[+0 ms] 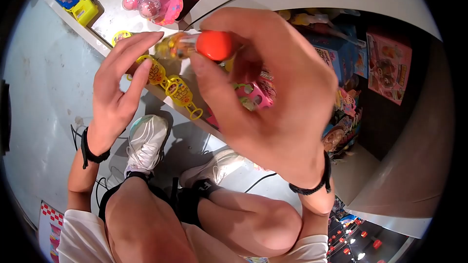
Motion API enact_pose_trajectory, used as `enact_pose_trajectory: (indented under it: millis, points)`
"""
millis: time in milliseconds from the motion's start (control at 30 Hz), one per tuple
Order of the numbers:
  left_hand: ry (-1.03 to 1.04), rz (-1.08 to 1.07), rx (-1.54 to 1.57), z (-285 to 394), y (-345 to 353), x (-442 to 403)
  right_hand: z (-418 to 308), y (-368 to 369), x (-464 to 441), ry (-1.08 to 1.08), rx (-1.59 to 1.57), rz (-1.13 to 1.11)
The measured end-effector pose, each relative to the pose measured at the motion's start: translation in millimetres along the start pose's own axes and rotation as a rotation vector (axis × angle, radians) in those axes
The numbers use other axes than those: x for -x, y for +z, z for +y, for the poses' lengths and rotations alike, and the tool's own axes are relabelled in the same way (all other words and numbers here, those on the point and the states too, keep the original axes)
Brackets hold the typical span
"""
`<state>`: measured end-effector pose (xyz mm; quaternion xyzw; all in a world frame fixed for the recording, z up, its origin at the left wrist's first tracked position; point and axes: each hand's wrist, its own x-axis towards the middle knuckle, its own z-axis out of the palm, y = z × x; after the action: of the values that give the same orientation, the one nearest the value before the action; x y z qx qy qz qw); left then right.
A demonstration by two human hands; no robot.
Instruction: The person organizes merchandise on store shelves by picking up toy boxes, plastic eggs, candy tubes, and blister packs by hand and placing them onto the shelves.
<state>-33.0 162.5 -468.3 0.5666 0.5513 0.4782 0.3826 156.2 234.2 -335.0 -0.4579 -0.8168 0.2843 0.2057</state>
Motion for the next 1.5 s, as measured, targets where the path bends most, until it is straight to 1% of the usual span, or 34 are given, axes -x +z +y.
enact_pose_trajectory:
  millis: [33,67,133,233,300,333,367,467,533,633,700,800,833,867,900,933,967,1033,1100,1167,1200,1233,1367,1433,1500]
  points:
    - [0.047,-0.025,-0.152,-1.9,-0.9,-1.0,2.7,7.3,-1.1,-0.002,-0.003,-0.004]
    - [-0.003,-0.073,-0.182,2.5,-1.1,-1.4,4.9,14.3,-2.2,-0.031,0.067,0.007]
    - [0.011,-0.090,-0.210,-0.3,0.3,-1.6,17.4,26.7,-5.0,-0.130,0.216,0.037]
    - [0.021,-0.124,-0.251,-5.4,3.2,-3.5,26.8,37.8,-8.7,-0.138,0.301,0.018]
    - [-0.032,-0.220,-0.283,-4.1,3.6,-4.0,31.2,41.2,-9.4,-0.130,0.304,-0.013]
    - [0.020,-0.200,-0.306,-8.2,5.1,-2.6,31.5,41.6,-9.5,-0.096,0.318,-0.064]
    - [0.019,-0.200,-0.305,-8.4,4.5,-2.8,31.9,41.9,-9.3,-0.061,0.334,-0.113]
    - [0.013,-0.239,-0.343,-6.1,2.2,-5.4,35.1,44.0,-7.4,-0.072,0.335,-0.098]
    - [-0.028,-0.267,-0.340,-1.7,1.1,-7.0,30.9,42.0,-8.5,-0.051,0.347,-0.120]
    - [0.026,-0.249,-0.342,-5.2,0.8,-5.7,27.6,40.7,-8.3,-0.042,0.332,-0.114]
    - [0.034,-0.240,-0.425,-5.7,3.6,-3.9,25.8,40.4,-8.2,-0.076,0.299,-0.080]
    - [0.017,-0.231,-0.467,-4.8,3.0,-2.5,19.3,36.7,-4.1,0.019,0.306,-0.110]
    - [0.017,-0.250,-0.445,-5.1,2.9,-2.5,17.7,35.7,-3.9,-0.006,0.296,-0.093]
    - [0.015,-0.271,-0.418,-3.6,2.1,-2.5,16.0,34.8,-3.7,0.013,0.325,-0.113]
    - [0.026,-0.258,-0.437,-0.6,1.0,-2.9,14.9,33.7,-2.9,0.036,0.355,-0.131]
    - [0.029,-0.234,-0.387,2.4,-0.1,-4.0,14.7,32.7,-2.1,0.026,0.343,-0.121]
    - [0.036,-0.213,-0.336,5.5,-1.6,-5.5,13.4,30.9,-1.6,0.011,0.340,-0.100]
    - [0.035,-0.205,-0.358,13.2,-5.9,-5.3,9.9,27.0,2.0,-0.023,0.361,-0.017]
    - [0.139,0.015,-0.289,17.1,-8.4,-2.3,4.5,22.0,7.3,-0.033,0.343,0.055]
    - [0.174,0.046,-0.272,17.0,-12.0,6.1,0.6,11.9,16.3,-0.041,0.215,0.070]
    - [0.110,0.048,-0.222,18.8,-16.7,9.6,-4.7,8.7,20.4,-0.023,0.172,0.056]
    - [0.049,0.049,-0.174,20.0,-21.1,11.8,-0.8,10.8,23.6,-0.099,0.140,0.087]
    - [0.077,0.108,-0.288,2.3,-34.0,21.8,-9.3,15.8,36.0,-0.171,0.102,0.052]
    - [-0.048,0.283,-0.361,-12.6,-59.0,16.9,-14.0,16.1,42.5,-0.174,0.058,0.012]
    - [-0.161,0.381,-0.439,-25.7,-89.0,-6.7,-12.8,17.4,46.1,-0.200,0.030,0.014]
